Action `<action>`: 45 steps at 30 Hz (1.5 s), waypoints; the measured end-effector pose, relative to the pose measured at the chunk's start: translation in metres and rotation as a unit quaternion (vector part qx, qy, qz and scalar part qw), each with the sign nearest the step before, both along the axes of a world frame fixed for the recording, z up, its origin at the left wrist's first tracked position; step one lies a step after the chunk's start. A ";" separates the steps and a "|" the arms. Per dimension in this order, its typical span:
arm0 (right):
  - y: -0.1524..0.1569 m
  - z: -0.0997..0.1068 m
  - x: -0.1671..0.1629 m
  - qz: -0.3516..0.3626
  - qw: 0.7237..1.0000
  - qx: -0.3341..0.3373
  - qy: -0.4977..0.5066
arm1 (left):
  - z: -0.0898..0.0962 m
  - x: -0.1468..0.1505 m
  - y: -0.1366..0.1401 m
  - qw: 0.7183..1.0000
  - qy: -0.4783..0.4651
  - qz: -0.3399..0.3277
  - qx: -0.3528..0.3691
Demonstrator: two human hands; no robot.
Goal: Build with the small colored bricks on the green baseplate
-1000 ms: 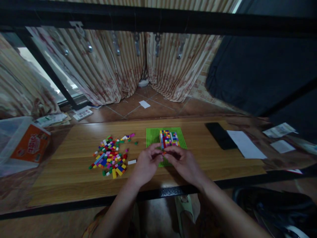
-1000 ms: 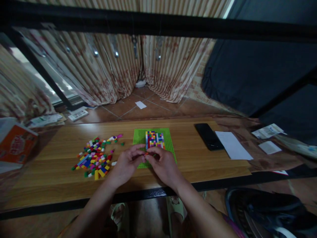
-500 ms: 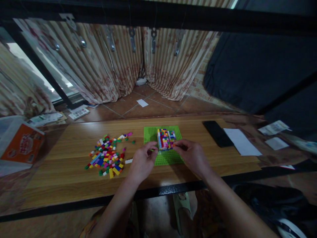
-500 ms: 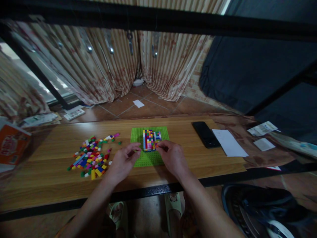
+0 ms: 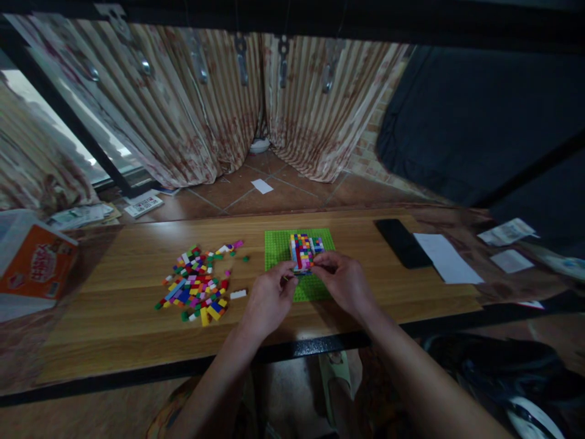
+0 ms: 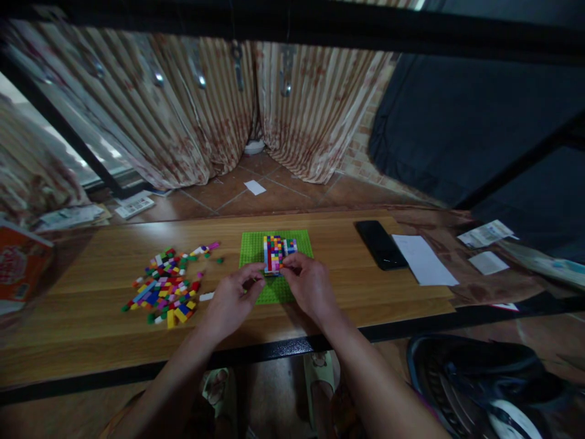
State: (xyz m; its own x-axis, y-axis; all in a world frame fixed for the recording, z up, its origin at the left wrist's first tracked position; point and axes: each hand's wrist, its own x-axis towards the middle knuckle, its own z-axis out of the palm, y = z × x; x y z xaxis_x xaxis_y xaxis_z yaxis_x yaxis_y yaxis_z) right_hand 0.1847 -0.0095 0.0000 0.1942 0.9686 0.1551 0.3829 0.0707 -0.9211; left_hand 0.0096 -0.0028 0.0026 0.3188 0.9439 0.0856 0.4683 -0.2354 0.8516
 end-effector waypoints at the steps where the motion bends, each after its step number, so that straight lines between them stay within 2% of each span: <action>1: 0.000 0.000 0.000 0.000 1.000 -0.002 0.000 | 0.001 0.000 0.000 1.000 0.002 0.000 0.000; 8: 0.000 -0.007 0.005 0.015 1.000 -0.009 0.018 | 0.002 0.001 -0.001 1.000 0.023 0.002 -0.007; 11: 0.001 -0.009 0.008 0.023 0.999 -0.032 0.025 | 0.001 0.001 -0.001 1.000 0.016 -0.002 -0.009; 26: 0.006 -0.010 0.004 -0.004 0.997 -0.056 0.060 | 0.002 0.002 -0.004 1.000 0.009 0.000 0.002; 34: 0.006 -0.009 0.004 -0.006 0.997 -0.060 0.041 | 0.000 0.001 -0.003 1.000 0.009 -0.005 0.001; 37: 0.003 -0.003 0.003 -0.040 0.997 -0.043 0.055 | -0.001 0.001 -0.005 1.000 -0.003 0.000 0.010; 41: -0.004 0.010 -0.003 -0.084 0.996 0.040 -0.010 | 0.000 -0.002 -0.004 0.999 -0.023 0.031 0.035; 43: -0.009 0.015 -0.010 -0.065 0.995 0.071 -0.020 | 0.003 -0.008 -0.001 0.996 -0.041 0.069 0.050; 45: -0.014 0.015 -0.021 -0.014 0.996 0.080 -0.041 | 0.006 -0.018 0.004 0.988 -0.068 0.116 0.069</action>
State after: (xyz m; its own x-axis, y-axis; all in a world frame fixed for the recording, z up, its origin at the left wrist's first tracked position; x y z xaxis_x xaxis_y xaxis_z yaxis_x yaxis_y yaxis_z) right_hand 0.1635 -0.0235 0.0147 0.2004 0.9246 0.3240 0.4593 0.2034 -0.8647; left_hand -0.0082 0.0011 0.0082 0.0708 0.9666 0.2463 0.4062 -0.2535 0.8779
